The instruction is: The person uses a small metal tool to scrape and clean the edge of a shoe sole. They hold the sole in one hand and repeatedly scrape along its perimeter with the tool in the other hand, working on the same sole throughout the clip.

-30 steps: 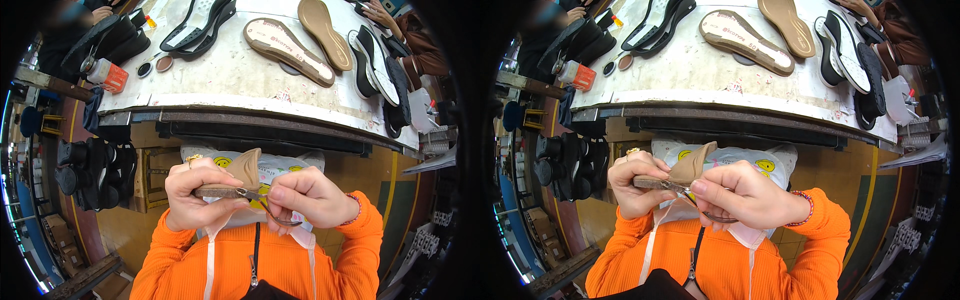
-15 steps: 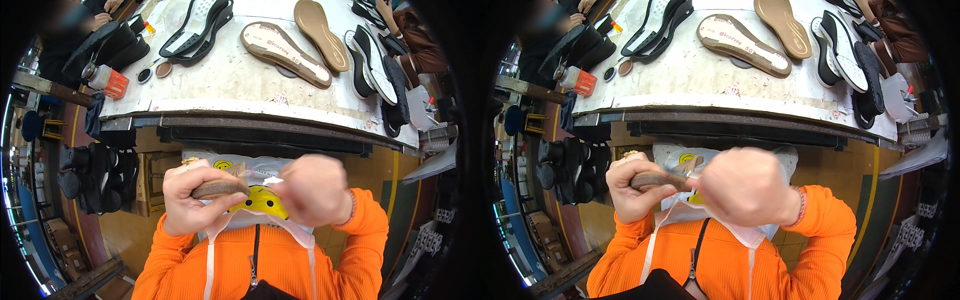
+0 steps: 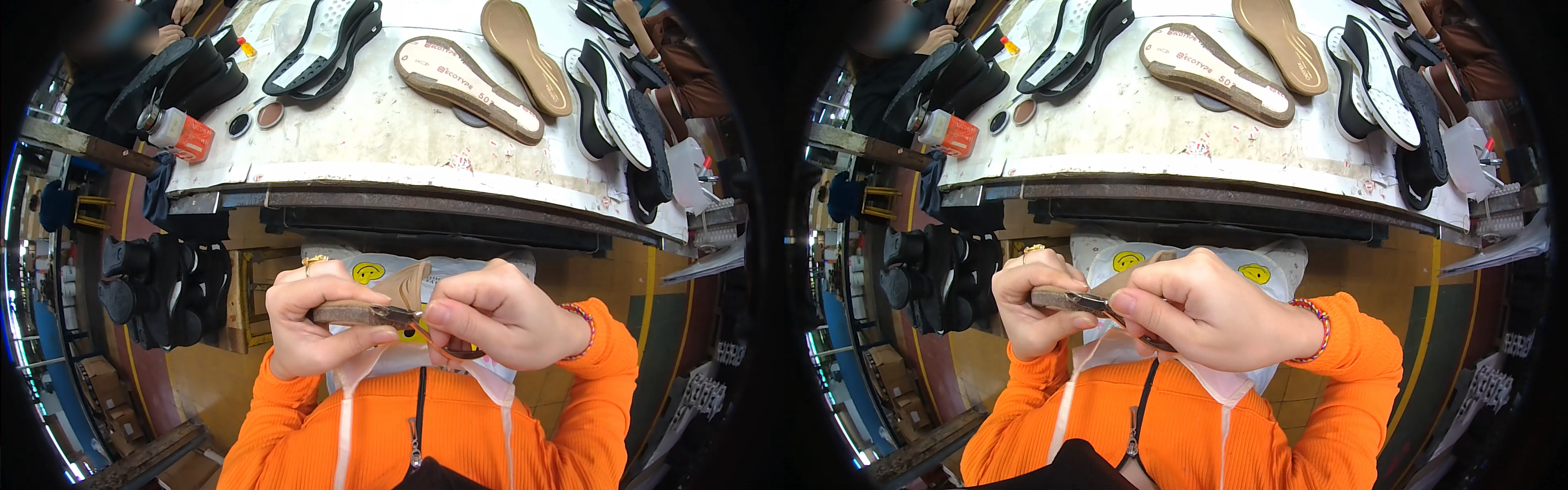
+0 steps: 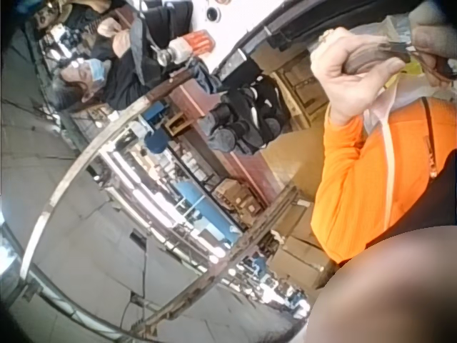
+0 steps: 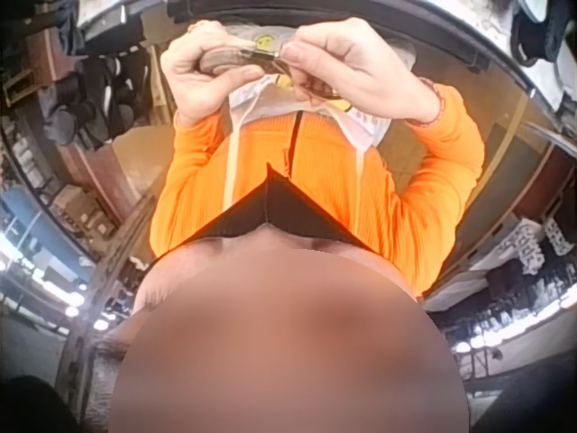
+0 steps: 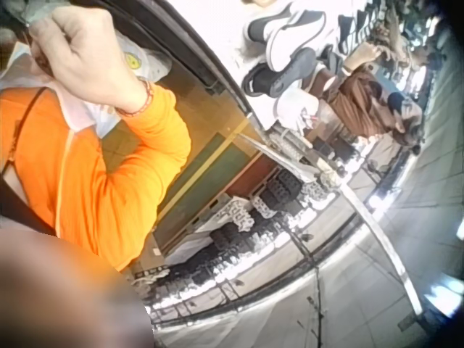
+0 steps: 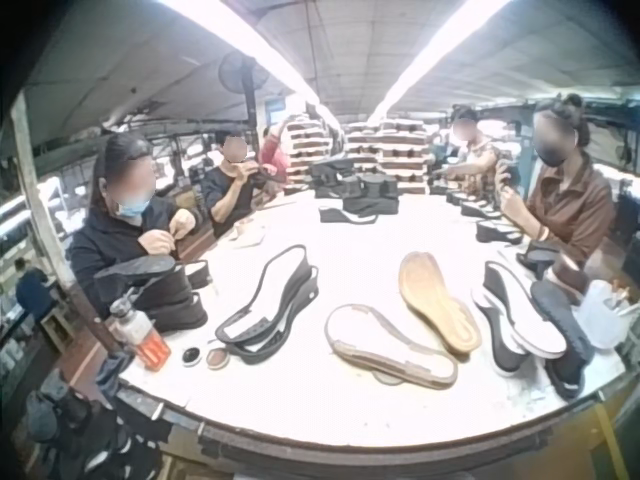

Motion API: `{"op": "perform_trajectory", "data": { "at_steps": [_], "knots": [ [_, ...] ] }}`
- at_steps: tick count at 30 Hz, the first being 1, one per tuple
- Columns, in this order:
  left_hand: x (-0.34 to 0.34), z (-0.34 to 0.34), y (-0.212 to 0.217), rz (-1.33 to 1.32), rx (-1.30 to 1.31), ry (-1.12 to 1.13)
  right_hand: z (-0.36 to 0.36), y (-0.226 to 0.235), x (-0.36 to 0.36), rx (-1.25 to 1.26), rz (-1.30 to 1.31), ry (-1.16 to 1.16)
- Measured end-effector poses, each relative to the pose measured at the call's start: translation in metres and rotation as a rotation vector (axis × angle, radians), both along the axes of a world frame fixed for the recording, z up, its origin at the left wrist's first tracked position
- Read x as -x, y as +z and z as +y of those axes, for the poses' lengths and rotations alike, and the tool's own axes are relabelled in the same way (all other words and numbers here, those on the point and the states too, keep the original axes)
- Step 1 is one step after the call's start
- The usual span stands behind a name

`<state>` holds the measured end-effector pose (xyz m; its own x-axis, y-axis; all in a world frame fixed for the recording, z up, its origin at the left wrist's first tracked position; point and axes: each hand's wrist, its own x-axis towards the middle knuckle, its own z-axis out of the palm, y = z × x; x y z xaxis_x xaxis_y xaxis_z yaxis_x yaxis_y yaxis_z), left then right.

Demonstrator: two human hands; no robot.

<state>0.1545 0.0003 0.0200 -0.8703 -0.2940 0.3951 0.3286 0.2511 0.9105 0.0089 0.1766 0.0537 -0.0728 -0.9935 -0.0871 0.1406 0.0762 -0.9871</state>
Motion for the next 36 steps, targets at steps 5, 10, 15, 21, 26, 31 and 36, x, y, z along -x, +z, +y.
{"op": "perform_trajectory", "data": {
  "at_steps": [5,10,15,21,26,31,36],
  "knots": [
    [0.001,-0.001,0.002,0.021,0.064,-0.023,-0.001,0.009,0.0,-0.136,-0.148,0.028],
    [0.001,-0.002,0.007,-0.006,0.122,-0.029,0.002,0.006,-0.001,-0.111,-0.018,-0.018],
    [0.004,0.002,0.009,-0.029,0.14,0.042,-0.001,-0.011,-0.011,0.278,0.684,-0.264],
    [0.004,0.005,0.007,-0.04,0.003,0.045,-0.014,-0.014,-0.003,0.592,1.119,-0.632],
    [0.002,0.0,-0.001,-0.053,-0.106,-0.028,-0.007,0.0,0.012,0.383,0.587,-0.545],
    [0.004,0.0,-0.006,-0.047,-0.206,-0.135,-0.018,-0.006,0.006,0.171,0.253,-0.151],
    [0.01,-0.003,-0.01,-0.07,-0.365,-0.232,-0.041,-0.017,0.001,0.03,-0.048,-0.195]
  ]
}}
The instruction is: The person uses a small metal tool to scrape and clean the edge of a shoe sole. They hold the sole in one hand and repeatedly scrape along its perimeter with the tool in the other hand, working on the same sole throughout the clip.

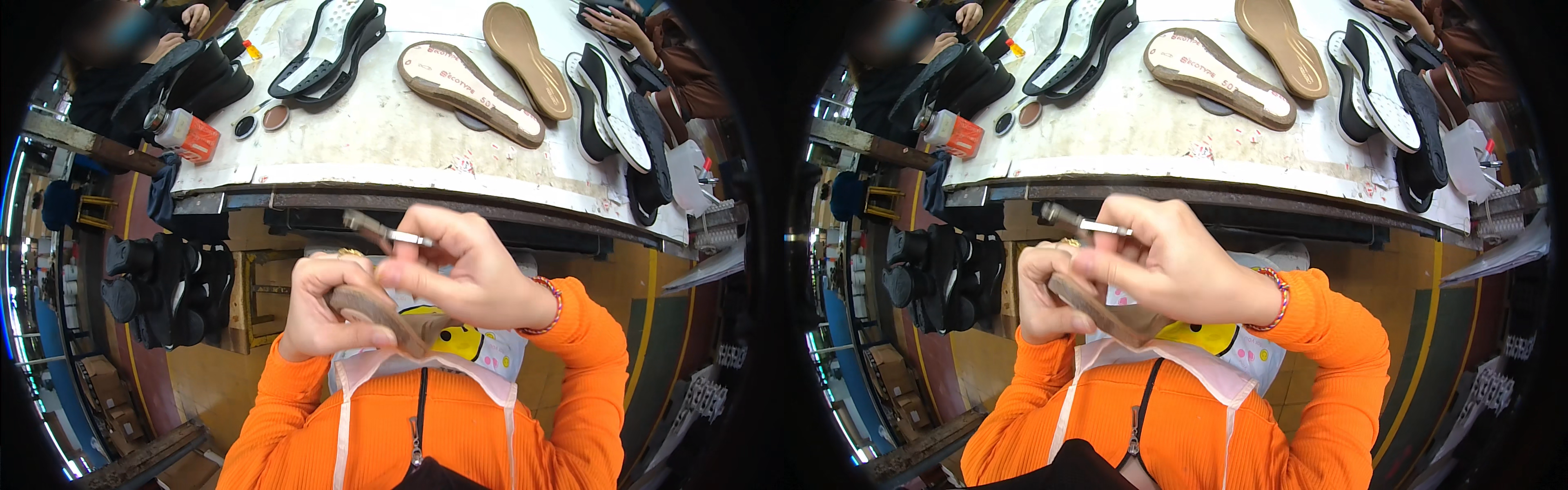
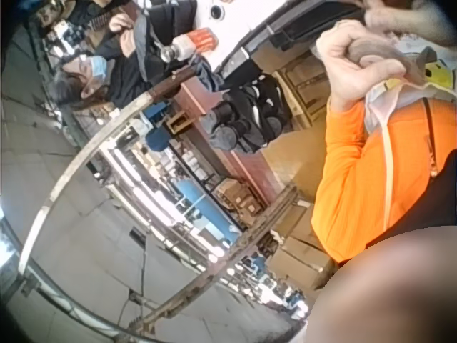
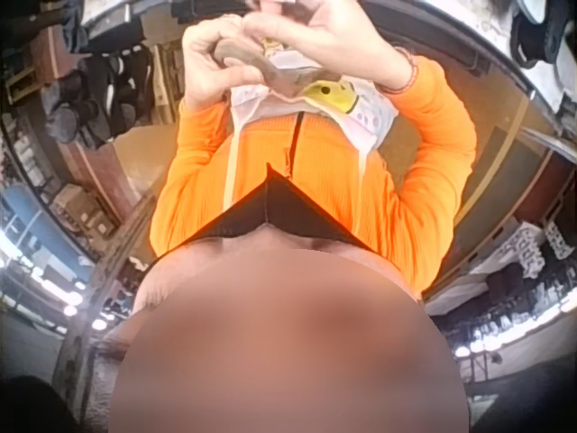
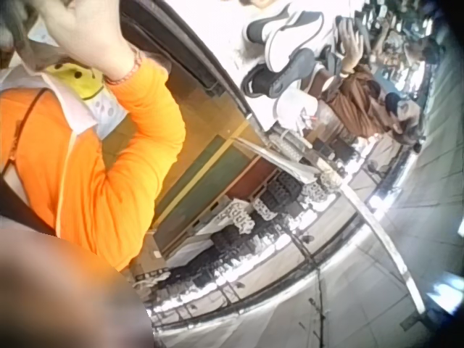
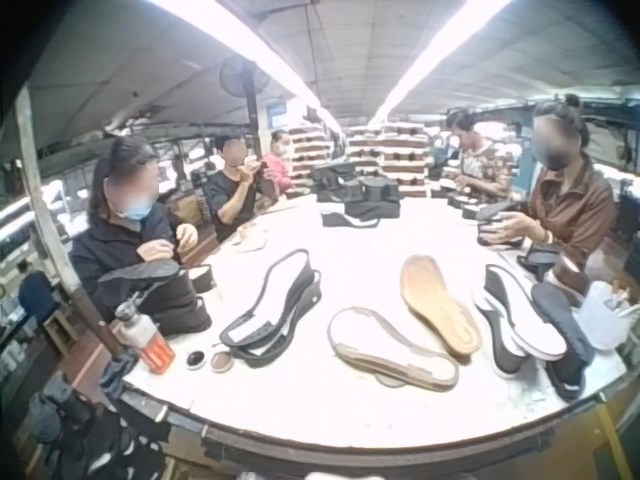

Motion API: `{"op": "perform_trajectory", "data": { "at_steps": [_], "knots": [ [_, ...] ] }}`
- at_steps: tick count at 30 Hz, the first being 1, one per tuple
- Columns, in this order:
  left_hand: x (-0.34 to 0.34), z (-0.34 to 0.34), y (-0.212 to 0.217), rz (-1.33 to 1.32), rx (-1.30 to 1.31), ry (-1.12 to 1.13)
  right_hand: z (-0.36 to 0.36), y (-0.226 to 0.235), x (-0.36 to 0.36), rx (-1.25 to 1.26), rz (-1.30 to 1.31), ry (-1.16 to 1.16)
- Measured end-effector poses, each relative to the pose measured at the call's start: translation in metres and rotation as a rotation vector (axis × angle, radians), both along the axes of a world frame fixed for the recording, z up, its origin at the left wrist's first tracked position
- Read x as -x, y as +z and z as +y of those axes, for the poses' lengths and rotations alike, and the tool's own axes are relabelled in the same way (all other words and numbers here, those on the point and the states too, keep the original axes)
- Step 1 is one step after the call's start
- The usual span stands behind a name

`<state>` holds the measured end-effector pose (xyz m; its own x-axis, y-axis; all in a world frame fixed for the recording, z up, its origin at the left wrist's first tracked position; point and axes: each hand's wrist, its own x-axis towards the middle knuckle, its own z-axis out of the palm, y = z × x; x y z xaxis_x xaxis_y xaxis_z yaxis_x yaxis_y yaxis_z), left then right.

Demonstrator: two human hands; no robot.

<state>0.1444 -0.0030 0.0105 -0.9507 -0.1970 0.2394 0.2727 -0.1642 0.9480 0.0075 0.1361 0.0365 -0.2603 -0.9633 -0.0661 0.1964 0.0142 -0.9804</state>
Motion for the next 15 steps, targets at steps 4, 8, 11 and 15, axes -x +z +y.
{"op": "perform_trajectory", "data": {
  "at_steps": [4,8,11,15],
  "knots": [
    [-0.004,0.001,-0.002,0.024,-0.066,0.006,0.004,0.008,0.004,0.024,0.006,-0.098],
    [-0.007,-0.004,-0.003,0.083,-0.062,0.177,0.029,0.029,0.009,-0.089,-0.161,0.081],
    [-0.008,-0.008,-0.001,0.128,0.046,0.223,0.036,0.035,0.001,-0.133,-0.183,0.148],
    [-0.01,-0.006,0.002,0.14,0.077,0.274,0.035,0.036,-0.002,-0.119,-0.115,0.256]
  ]
}}
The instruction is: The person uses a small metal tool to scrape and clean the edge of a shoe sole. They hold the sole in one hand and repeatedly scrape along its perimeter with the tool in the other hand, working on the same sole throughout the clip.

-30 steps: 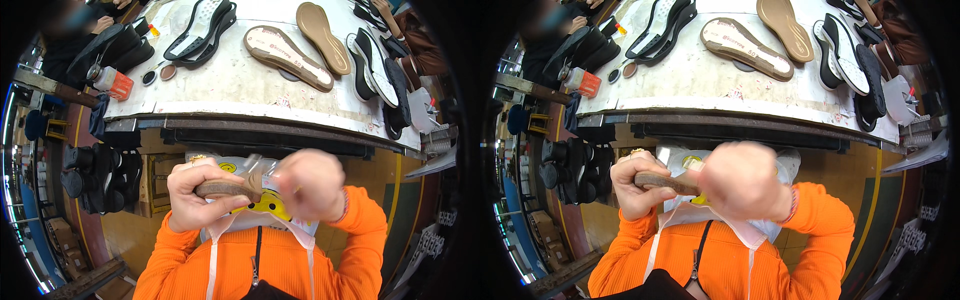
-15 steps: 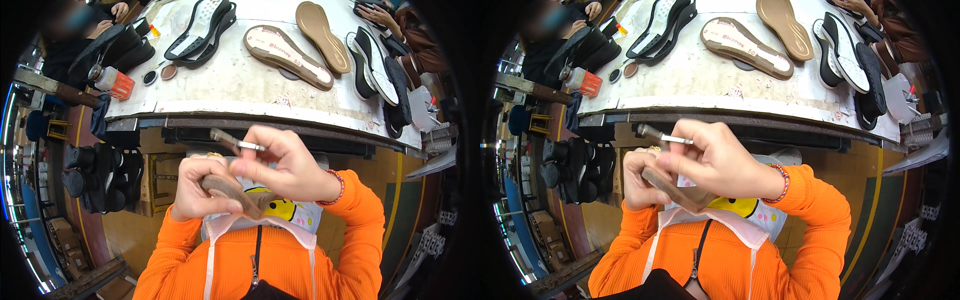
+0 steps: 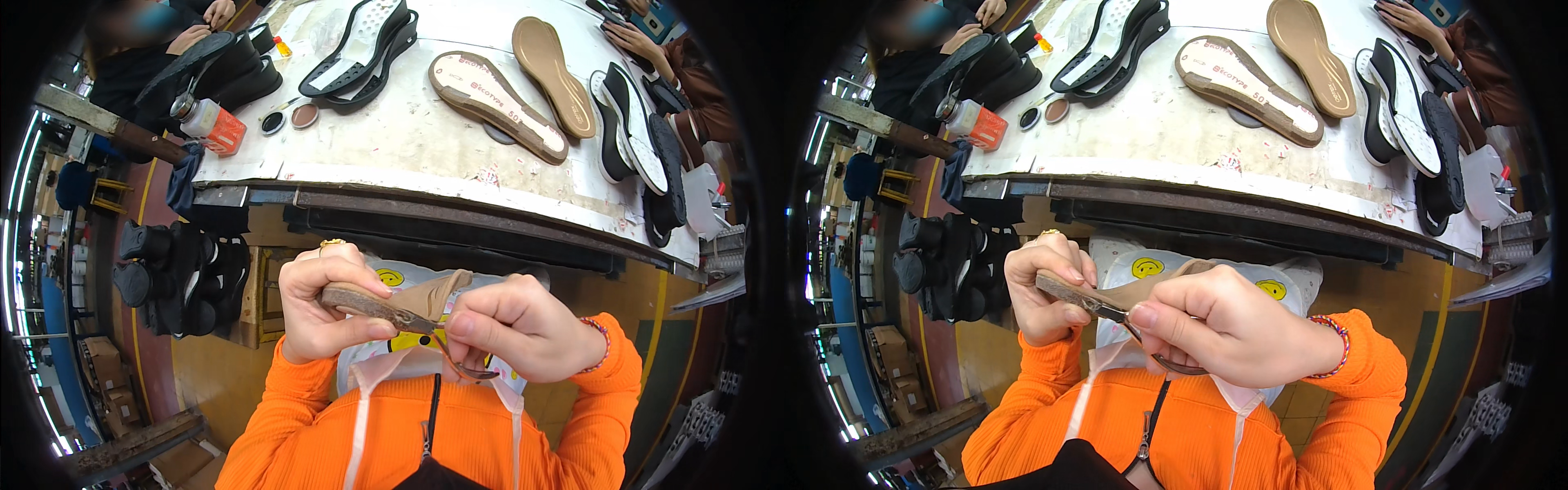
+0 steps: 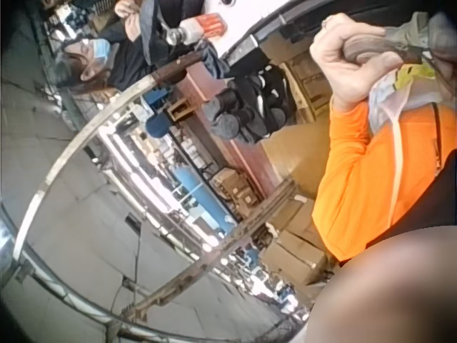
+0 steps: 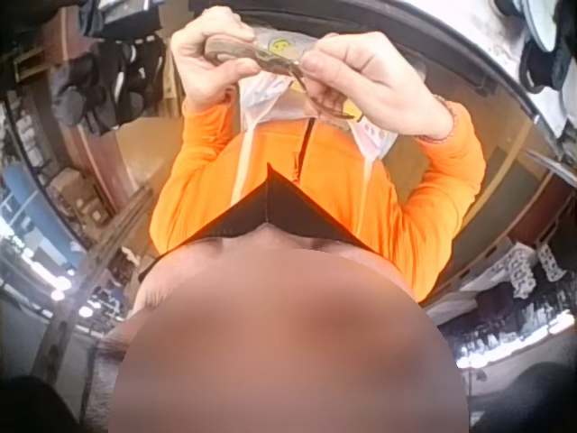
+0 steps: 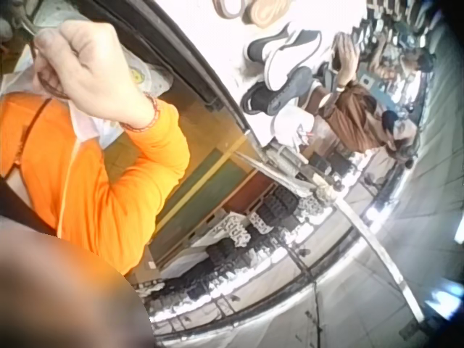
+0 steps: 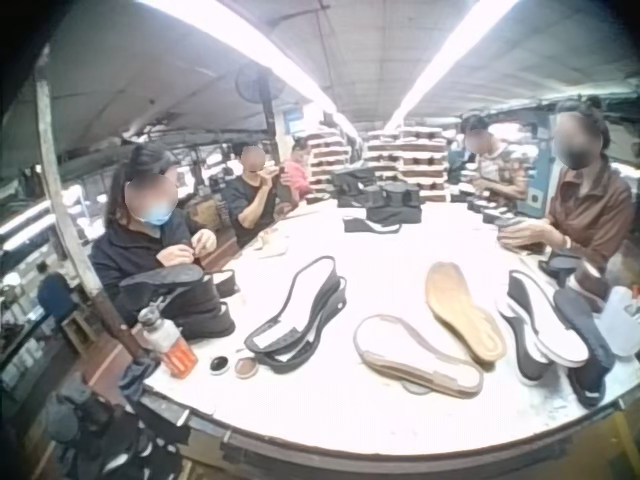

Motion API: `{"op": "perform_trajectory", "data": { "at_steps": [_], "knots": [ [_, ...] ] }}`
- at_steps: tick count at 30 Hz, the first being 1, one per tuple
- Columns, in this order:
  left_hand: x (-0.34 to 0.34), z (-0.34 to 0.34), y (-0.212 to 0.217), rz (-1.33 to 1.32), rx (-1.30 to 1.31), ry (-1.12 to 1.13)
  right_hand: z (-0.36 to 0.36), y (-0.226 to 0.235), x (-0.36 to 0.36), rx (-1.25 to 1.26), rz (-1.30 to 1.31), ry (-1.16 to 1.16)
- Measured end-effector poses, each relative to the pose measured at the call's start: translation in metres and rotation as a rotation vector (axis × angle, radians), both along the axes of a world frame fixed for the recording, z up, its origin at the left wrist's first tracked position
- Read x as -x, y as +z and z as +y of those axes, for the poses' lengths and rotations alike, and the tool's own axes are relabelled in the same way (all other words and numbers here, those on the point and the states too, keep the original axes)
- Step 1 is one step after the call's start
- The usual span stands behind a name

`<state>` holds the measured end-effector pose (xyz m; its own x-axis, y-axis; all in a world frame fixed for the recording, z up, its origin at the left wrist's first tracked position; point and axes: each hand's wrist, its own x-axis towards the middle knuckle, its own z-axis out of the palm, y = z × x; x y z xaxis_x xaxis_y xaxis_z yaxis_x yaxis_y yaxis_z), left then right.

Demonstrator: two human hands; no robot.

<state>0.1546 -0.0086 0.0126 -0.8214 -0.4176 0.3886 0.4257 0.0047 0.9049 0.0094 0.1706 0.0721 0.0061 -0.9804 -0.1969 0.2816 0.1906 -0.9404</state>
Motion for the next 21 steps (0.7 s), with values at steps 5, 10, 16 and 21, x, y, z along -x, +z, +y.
{"op": "perform_trajectory", "data": {
  "at_steps": [5,10,16,21],
  "knots": [
    [-0.003,0.001,0.005,0.008,0.064,-0.02,-0.003,-0.002,0.0,0.051,0.112,0.042],
    [-0.002,-0.005,0.009,0.011,0.131,-0.124,-0.002,0.0,-0.004,0.073,0.089,0.009],
    [0.001,-0.007,0.012,0.014,0.124,-0.224,-0.001,0.005,-0.001,0.047,0.108,0.046],
    [0.003,-0.009,0.015,-0.012,0.137,-0.292,0.002,0.003,0.0,0.099,0.262,0.035]
  ]
}}
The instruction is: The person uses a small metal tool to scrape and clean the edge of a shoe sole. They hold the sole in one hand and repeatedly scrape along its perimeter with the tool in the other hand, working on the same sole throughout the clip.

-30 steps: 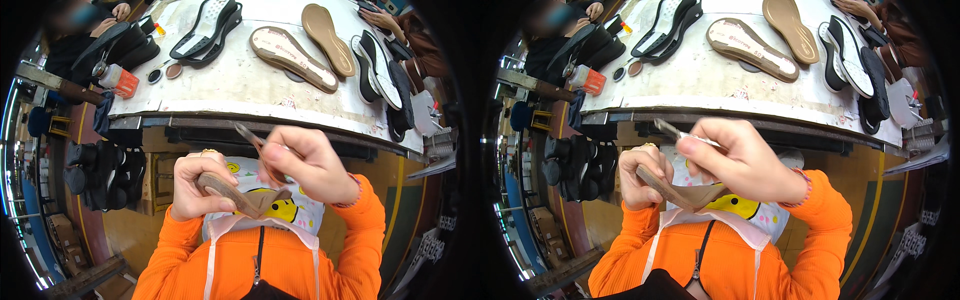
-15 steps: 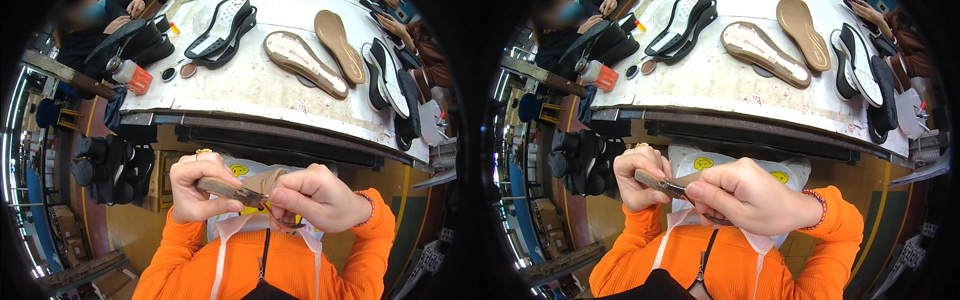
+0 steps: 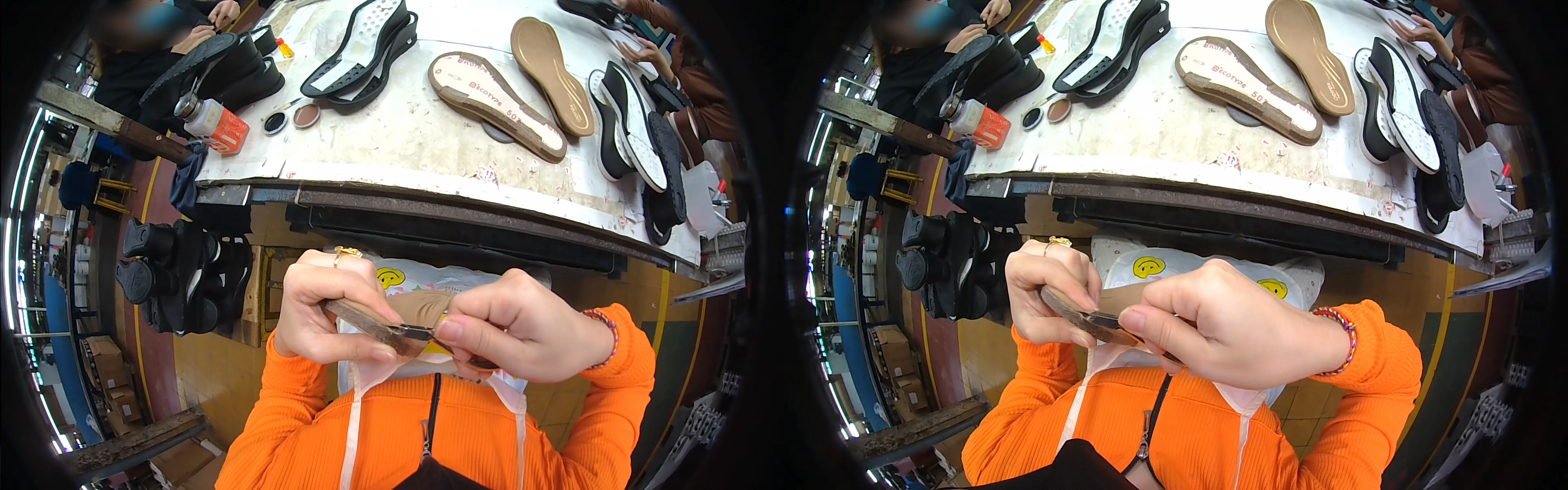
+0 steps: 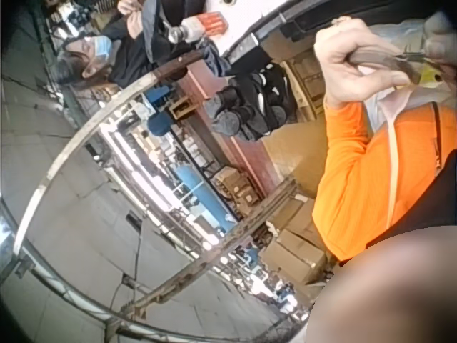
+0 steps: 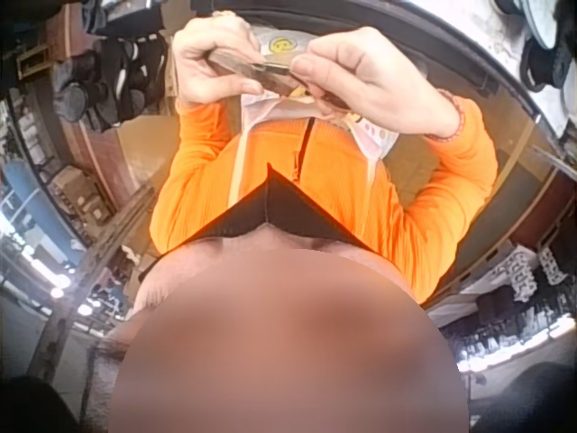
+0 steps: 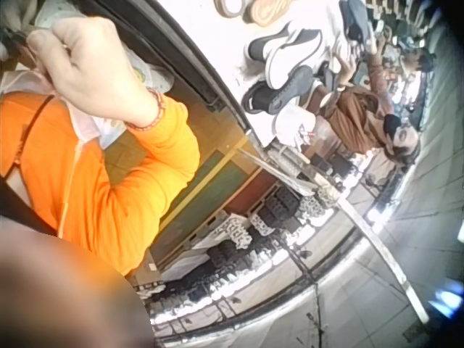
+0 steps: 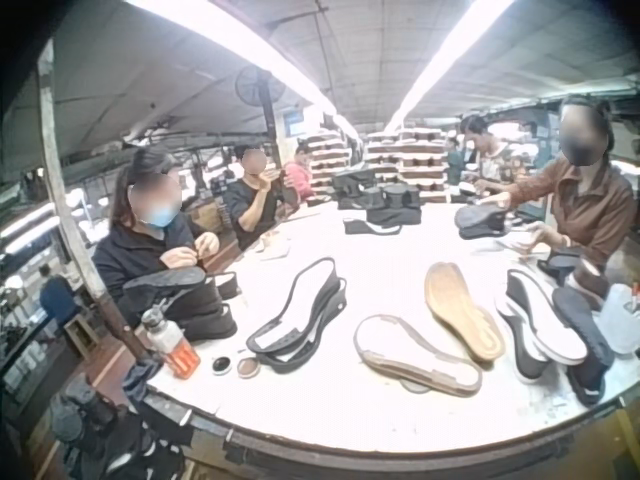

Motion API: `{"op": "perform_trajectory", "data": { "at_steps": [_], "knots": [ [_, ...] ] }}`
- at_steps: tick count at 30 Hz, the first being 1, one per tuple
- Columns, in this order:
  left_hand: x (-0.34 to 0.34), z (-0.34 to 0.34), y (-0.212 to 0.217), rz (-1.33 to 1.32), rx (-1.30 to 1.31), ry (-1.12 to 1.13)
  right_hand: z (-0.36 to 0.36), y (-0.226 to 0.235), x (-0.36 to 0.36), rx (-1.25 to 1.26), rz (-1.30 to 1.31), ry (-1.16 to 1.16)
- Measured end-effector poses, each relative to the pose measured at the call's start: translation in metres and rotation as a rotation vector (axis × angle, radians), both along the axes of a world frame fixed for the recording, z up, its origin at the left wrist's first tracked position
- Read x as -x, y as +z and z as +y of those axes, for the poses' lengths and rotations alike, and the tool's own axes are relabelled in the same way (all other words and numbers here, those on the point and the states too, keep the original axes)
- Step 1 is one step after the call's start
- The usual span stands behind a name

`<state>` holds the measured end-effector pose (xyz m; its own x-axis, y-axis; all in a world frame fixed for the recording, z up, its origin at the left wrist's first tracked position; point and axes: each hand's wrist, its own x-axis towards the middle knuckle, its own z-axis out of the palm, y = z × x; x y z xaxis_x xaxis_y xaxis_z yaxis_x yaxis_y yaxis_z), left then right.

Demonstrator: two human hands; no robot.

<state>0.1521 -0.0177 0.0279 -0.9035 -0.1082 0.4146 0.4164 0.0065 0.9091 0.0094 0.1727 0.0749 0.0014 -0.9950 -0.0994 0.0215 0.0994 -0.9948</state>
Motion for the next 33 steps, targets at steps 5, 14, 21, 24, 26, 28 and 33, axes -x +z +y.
{"op": "perform_trajectory", "data": {
  "at_steps": [5,14,21,24,26,28,33],
  "knots": [
    [0.001,-0.002,0.002,-0.054,0.041,-0.046,-0.004,-0.004,-0.004,0.413,0.759,-0.162],
    [0.002,0.005,-0.008,-0.035,-0.105,-0.045,0.0,0.0,0.008,0.255,0.281,-0.237],
    [0.001,0.003,-0.007,-0.018,-0.078,-0.057,0.001,0.002,0.003,-0.006,0.008,0.053],
    [0.002,0.004,-0.007,-0.001,-0.072,-0.059,0.001,0.003,0.001,-0.105,-0.148,0.031],
    [0.003,0.004,-0.006,0.009,-0.051,-0.054,0.001,0.003,0.001,-0.135,-0.175,0.056],
    [0.003,0.003,-0.004,0.014,-0.02,-0.051,0.0,0.003,0.001,-0.158,-0.207,0.069],
    [0.003,0.002,-0.002,0.041,0.081,-0.009,-0.002,0.004,0.002,-0.207,-0.211,0.074]
  ]
}}
